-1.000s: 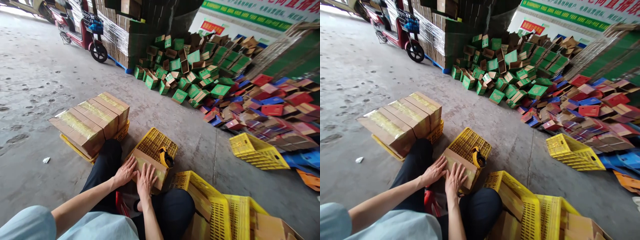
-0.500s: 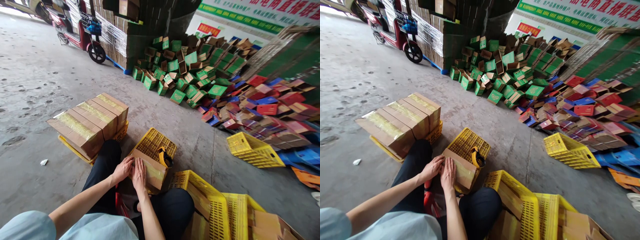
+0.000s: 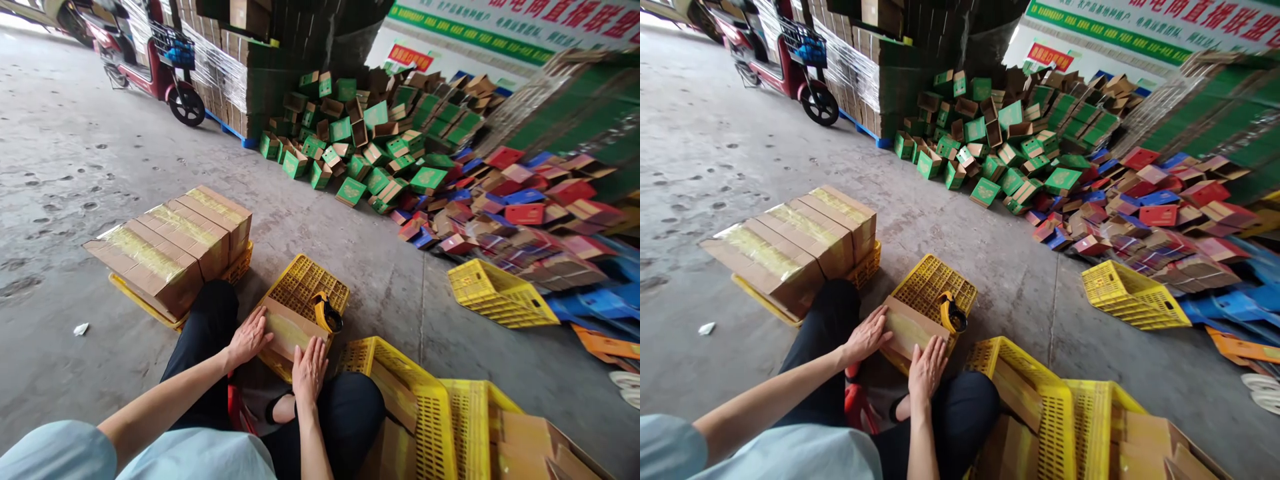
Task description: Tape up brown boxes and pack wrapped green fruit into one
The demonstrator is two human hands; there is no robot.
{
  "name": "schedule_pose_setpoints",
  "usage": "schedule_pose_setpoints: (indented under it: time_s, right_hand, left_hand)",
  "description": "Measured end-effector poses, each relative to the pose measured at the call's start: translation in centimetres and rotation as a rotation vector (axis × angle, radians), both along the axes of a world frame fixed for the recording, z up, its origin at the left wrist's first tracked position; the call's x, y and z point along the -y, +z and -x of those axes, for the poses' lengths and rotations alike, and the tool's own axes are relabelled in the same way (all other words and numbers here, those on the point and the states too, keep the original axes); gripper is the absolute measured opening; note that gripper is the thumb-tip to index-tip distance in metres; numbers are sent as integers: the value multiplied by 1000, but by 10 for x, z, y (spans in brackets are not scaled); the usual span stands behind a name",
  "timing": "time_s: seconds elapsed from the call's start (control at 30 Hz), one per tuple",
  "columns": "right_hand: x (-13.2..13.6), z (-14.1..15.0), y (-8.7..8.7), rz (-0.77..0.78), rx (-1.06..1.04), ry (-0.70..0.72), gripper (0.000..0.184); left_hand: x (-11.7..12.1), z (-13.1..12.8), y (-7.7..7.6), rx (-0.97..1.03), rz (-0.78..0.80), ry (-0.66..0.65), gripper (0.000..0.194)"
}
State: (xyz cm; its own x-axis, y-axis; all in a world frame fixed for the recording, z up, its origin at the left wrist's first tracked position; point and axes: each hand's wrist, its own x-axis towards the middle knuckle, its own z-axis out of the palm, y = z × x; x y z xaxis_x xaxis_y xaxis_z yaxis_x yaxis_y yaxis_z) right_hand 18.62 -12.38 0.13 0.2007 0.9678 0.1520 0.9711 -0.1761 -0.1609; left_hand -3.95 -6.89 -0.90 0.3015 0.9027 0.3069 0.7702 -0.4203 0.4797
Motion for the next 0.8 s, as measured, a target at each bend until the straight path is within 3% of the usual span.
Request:
schedule_pose_setpoints:
  time_s: [0.23, 0.33, 0.5, 0.67, 0.8]
  right_hand:
    - [-12, 42, -1, 19, -59, 134, 65]
    - [-7, 44, 3, 41, -59, 178, 62]
    - [4, 3, 3, -21, -104, 54, 79]
    - [-1, -37, -6, -115, -360, 24, 104]
    - [-9, -52, -11, -73, -520, -66, 110]
  left_hand:
    - [12, -19, -3, -75, 47, 87, 48]
    - [16, -18, -4, -84, 57, 84, 50]
    - [12, -16, 3, -99, 87, 81, 53]
    - [5, -20, 8, -92, 71, 6, 54]
    - [4, -22, 5, -78, 67, -20, 63]
